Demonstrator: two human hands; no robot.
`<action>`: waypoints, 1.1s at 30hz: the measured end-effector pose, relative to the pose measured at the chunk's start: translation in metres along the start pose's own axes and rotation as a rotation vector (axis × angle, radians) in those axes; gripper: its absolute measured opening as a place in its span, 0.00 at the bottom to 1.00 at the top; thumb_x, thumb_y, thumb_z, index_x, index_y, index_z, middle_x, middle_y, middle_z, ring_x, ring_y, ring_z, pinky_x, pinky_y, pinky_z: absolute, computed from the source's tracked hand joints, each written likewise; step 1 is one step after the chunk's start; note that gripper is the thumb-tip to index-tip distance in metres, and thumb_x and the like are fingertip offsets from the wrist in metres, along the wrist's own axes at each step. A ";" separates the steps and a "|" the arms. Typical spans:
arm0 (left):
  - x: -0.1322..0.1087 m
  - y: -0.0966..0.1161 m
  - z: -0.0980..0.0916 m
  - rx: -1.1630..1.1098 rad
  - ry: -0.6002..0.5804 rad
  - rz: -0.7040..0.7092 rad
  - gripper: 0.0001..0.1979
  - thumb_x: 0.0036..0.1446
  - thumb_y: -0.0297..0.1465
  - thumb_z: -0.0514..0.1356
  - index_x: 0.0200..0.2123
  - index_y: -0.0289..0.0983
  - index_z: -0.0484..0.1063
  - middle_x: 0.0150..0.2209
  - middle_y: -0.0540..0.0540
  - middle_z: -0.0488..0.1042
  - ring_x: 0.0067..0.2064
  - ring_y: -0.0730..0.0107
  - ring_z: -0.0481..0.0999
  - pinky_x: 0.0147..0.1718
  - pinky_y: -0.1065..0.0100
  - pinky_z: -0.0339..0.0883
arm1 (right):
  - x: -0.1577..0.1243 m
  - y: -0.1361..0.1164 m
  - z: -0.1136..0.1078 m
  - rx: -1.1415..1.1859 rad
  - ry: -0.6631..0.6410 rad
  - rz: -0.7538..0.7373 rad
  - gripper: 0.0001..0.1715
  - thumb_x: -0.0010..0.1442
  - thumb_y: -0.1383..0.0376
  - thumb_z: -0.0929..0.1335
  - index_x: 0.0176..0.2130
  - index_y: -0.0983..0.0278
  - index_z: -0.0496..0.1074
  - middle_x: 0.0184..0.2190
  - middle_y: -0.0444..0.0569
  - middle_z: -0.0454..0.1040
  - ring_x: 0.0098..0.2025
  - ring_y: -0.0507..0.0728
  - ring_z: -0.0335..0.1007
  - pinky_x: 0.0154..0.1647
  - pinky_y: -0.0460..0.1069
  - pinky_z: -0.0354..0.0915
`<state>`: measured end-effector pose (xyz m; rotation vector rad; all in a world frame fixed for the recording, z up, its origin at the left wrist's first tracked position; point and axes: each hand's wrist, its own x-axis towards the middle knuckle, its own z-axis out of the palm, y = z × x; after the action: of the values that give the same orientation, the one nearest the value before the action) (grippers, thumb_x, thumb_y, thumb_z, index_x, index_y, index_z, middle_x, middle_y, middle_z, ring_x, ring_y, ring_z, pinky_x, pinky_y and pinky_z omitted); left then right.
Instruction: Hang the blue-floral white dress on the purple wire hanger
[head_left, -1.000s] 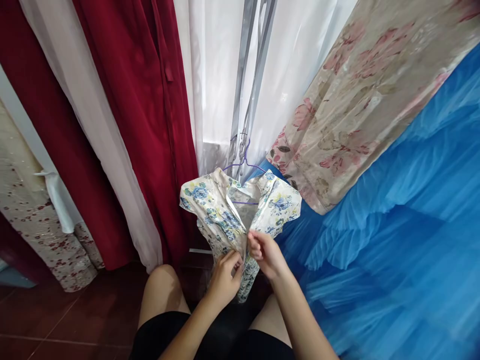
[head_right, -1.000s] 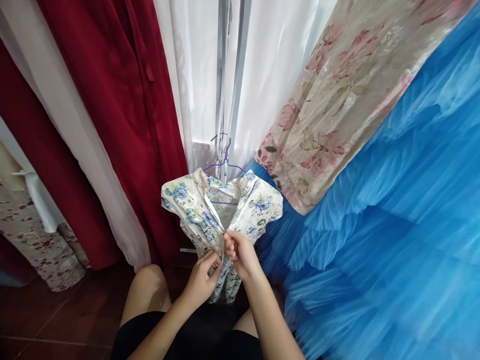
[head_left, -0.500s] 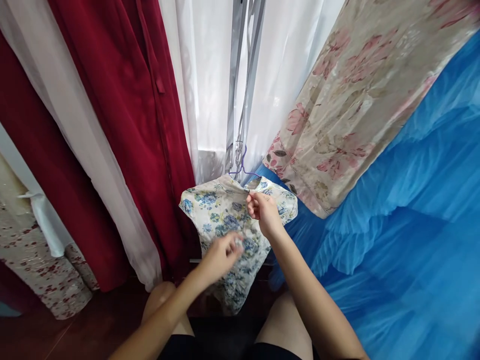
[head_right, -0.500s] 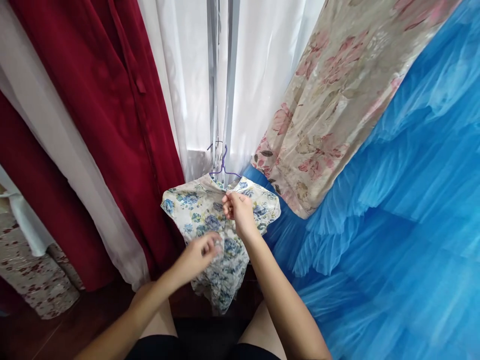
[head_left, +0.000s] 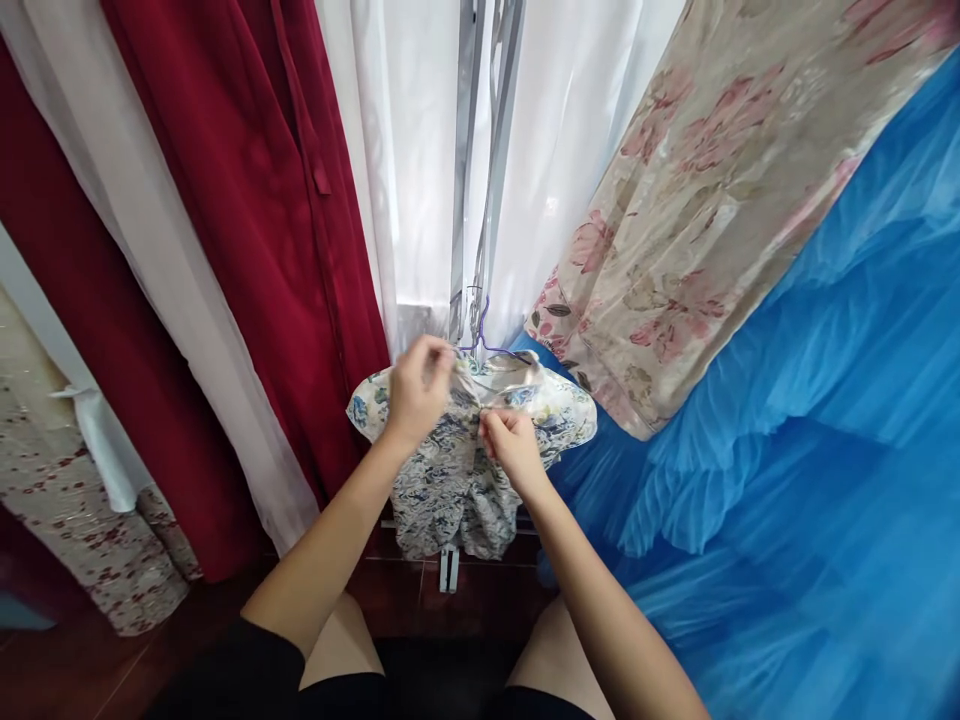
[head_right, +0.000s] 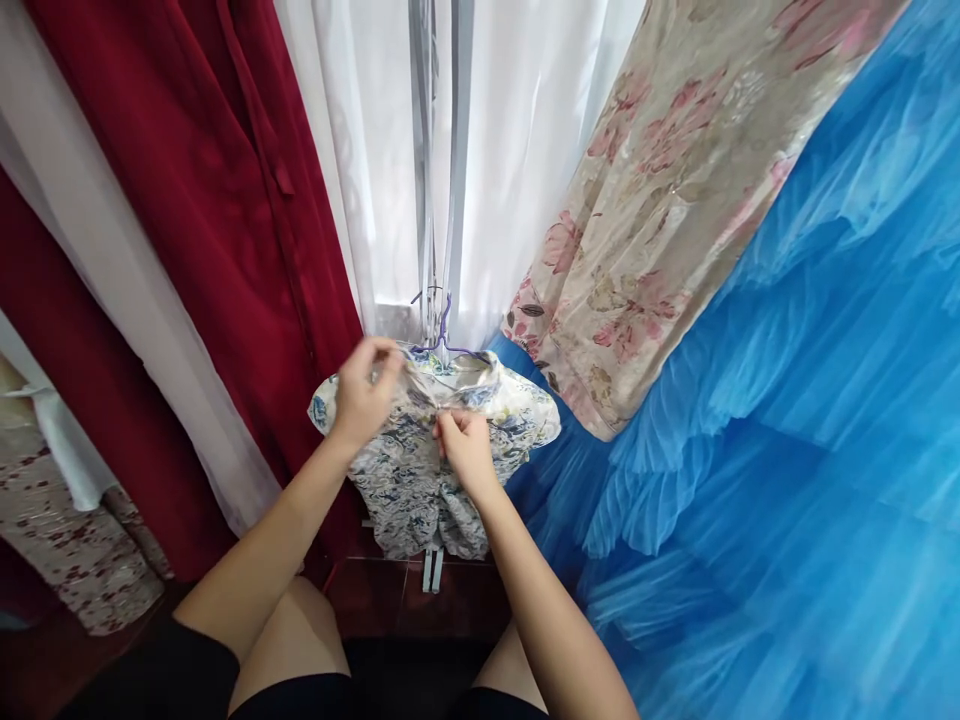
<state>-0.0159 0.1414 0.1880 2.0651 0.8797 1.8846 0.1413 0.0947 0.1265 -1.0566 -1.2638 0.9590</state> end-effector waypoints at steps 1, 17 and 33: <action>0.003 -0.015 -0.012 -0.060 0.108 -0.089 0.04 0.65 0.32 0.59 0.38 0.38 0.72 0.36 0.49 0.74 0.41 0.69 0.74 0.42 0.70 0.65 | -0.004 0.009 0.001 -0.001 -0.020 0.022 0.20 0.58 0.59 0.65 0.18 0.62 0.68 0.08 0.38 0.60 0.12 0.48 0.50 0.17 0.46 0.47; -0.130 -0.095 -0.012 -0.827 0.030 -1.309 0.05 0.57 0.27 0.64 0.30 0.34 0.71 0.29 0.43 0.76 0.32 0.64 0.78 0.38 0.63 0.73 | -0.082 0.098 -0.041 -0.013 0.362 0.183 0.23 0.62 0.54 0.64 0.21 0.62 0.66 0.14 0.39 0.59 0.17 0.51 0.52 0.20 0.47 0.49; -0.133 0.001 0.058 -0.629 -1.019 -0.574 0.26 0.67 0.51 0.50 0.52 0.38 0.72 0.46 0.43 0.75 0.48 0.61 0.72 0.49 0.64 0.66 | -0.077 0.015 -0.090 0.028 -0.385 0.218 0.21 0.61 0.49 0.71 0.38 0.65 0.78 0.30 0.46 0.76 0.34 0.56 0.69 0.42 0.50 0.67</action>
<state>0.0396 0.0807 0.0686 1.7259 0.4297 0.5370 0.2246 0.0170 0.0922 -1.0334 -1.4596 1.3919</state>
